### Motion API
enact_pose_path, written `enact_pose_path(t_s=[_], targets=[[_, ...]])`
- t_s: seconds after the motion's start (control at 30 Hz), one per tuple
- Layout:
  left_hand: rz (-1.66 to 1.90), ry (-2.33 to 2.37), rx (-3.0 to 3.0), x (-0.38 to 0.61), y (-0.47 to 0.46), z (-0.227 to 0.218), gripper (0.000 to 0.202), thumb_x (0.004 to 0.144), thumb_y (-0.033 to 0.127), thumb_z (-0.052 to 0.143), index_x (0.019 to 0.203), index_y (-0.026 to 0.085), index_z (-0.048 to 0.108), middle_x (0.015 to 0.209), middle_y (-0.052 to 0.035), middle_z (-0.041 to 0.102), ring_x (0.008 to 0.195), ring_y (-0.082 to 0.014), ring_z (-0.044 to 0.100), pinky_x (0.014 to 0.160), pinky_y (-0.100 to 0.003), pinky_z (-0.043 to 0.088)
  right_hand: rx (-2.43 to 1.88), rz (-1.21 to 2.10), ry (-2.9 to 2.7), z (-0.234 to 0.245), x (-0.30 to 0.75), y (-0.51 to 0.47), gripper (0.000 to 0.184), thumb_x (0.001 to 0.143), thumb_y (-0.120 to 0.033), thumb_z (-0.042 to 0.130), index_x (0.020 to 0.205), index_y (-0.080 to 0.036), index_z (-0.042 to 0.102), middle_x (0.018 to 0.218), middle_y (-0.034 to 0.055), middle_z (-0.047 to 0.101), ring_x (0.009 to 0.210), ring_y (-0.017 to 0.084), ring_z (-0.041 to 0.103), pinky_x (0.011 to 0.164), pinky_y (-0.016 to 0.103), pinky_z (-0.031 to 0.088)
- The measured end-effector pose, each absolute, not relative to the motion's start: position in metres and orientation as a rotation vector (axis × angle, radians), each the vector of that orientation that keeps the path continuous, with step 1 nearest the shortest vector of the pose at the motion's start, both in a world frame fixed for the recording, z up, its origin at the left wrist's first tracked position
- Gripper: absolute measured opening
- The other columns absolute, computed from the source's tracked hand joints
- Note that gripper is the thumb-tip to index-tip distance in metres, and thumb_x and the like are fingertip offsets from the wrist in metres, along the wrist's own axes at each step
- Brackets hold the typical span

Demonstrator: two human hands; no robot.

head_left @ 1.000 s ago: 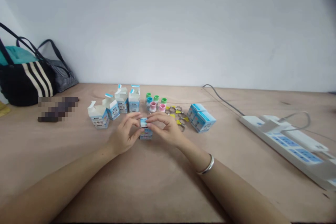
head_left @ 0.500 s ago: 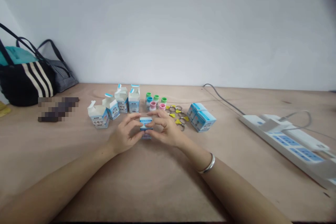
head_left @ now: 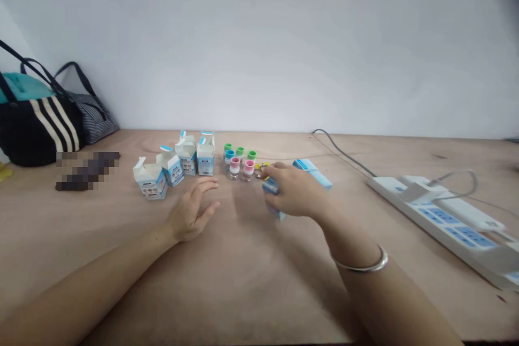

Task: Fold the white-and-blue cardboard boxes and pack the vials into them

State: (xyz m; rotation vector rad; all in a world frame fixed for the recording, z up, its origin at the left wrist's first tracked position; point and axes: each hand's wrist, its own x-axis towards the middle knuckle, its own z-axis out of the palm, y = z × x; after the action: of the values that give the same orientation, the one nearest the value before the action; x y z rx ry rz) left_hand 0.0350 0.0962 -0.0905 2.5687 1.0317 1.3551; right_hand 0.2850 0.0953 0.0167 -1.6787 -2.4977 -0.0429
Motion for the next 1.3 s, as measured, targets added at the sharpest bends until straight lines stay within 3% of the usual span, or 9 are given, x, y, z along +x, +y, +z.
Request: enact_pose_path(t_s=[0.17,0.43,0.63,0.73,0.83,0.93,1.07,1.17,1.3], targets=[[1.282,1.045,2.577,0.036,0.094,-0.089,0.035,0.086,0.023,0.051,0.120,0.021,0.043,0.126,-0.0113,0.049,0.119,-0.0233,0.048,0.102,-0.043,0.041,-2.212,-0.203,-2.329,0.022,0.304,0.105,0.033,0.071,-0.029,0.059,0.102,-0.018,0.061,0.110,0.0133,0.059,0.095,0.030,0.059,0.070,0.038,0.045],[1.115,1.131,2.619,0.036,0.092,-0.088,0.027,0.088,0.028,0.049,0.114,0.022,0.049,0.126,-0.0099,0.049,0.118,-0.0234,0.049,0.100,-0.043,0.041,-2.351,-0.306,-2.213,0.005,0.309,0.121,0.026,0.076,-0.020,0.055,0.100,-0.015,0.062,0.106,0.0167,0.059,0.106,0.033,0.052,0.079,0.043,0.042],[1.148,1.369,2.684,0.036,0.099,-0.089,0.026,0.085,0.032,0.053,0.109,0.021,0.056,0.117,-0.0087,0.055,0.110,-0.0243,0.053,0.095,-0.041,0.045,-2.213,-0.465,-2.148,0.002,0.304,0.120,0.032,0.077,-0.034,0.059,0.100,-0.011,0.062,0.104,0.0193,0.059,0.105,0.034,0.051,0.082,0.045,0.039],[1.249,1.621,2.608,0.032,0.107,-0.086,0.032,0.081,0.033,0.057,0.111,0.022,0.056,0.127,-0.0099,0.048,0.095,-0.0222,0.060,0.084,-0.037,0.051,-1.978,-0.500,-2.202,-0.002,0.291,0.118,0.032,0.080,-0.038,0.055,0.100,-0.013,0.061,0.103,0.0168,0.060,0.100,0.031,0.054,0.081,0.041,0.040],[1.119,1.663,2.605,0.028,0.117,-0.079,0.036,0.079,0.031,0.058,0.113,0.022,0.055,0.140,-0.0102,0.037,0.074,-0.0154,0.063,0.073,-0.034,0.054,-1.705,-0.358,-2.425,-0.010,0.276,0.115,0.026,0.081,-0.035,0.054,0.097,-0.016,0.062,0.101,0.0132,0.062,0.093,0.025,0.057,0.077,0.034,0.042],[0.965,1.648,2.664,0.029,0.130,-0.069,0.042,0.080,0.028,0.055,0.121,0.021,0.048,0.143,-0.0113,0.034,0.090,-0.0220,0.064,0.076,-0.036,0.054,-1.587,-0.264,-2.566,-0.021,0.264,0.112,0.022,0.081,-0.032,0.054,0.095,-0.017,0.062,0.105,0.0115,0.061,0.088,0.022,0.060,0.071,0.029,0.043],[0.945,1.699,2.667,0.036,0.151,-0.058,0.053,0.082,0.018,0.047,0.133,0.019,0.032,0.142,-0.0130,0.036,0.117,-0.0285,0.051,0.089,-0.041,0.050,-1.605,-0.252,-2.625,-0.032,0.255,0.108,0.021,0.082,-0.029,0.048,0.094,-0.018,0.062,0.101,0.0096,0.064,0.083,0.024,0.062,0.063,0.029,0.043],[0.863,1.783,2.643,0.039,0.165,-0.054,0.054,0.082,0.014,0.046,0.133,0.021,0.032,0.132,-0.0122,0.046,0.115,-0.0281,0.053,0.092,-0.042,0.047,-1.595,-0.251,-2.666,-0.036,0.252,0.106,0.022,0.082,-0.029,0.047,0.093,-0.018,0.062,0.098,0.0098,0.065,0.083,0.025,0.063,0.063,0.030,0.043],[0.825,1.842,2.644,0.035,0.169,-0.051,0.043,0.081,0.010,0.043,0.123,0.019,0.043,0.116,-0.0112,0.054,0.105,-0.0265,0.058,0.088,-0.039,0.048,-1.603,-0.224,-2.665,-0.039,0.253,0.106,0.021,0.082,-0.030,0.047,0.091,-0.018,0.063,0.098,0.0104,0.066,0.083,0.026,0.063,0.063,0.031,0.043]])
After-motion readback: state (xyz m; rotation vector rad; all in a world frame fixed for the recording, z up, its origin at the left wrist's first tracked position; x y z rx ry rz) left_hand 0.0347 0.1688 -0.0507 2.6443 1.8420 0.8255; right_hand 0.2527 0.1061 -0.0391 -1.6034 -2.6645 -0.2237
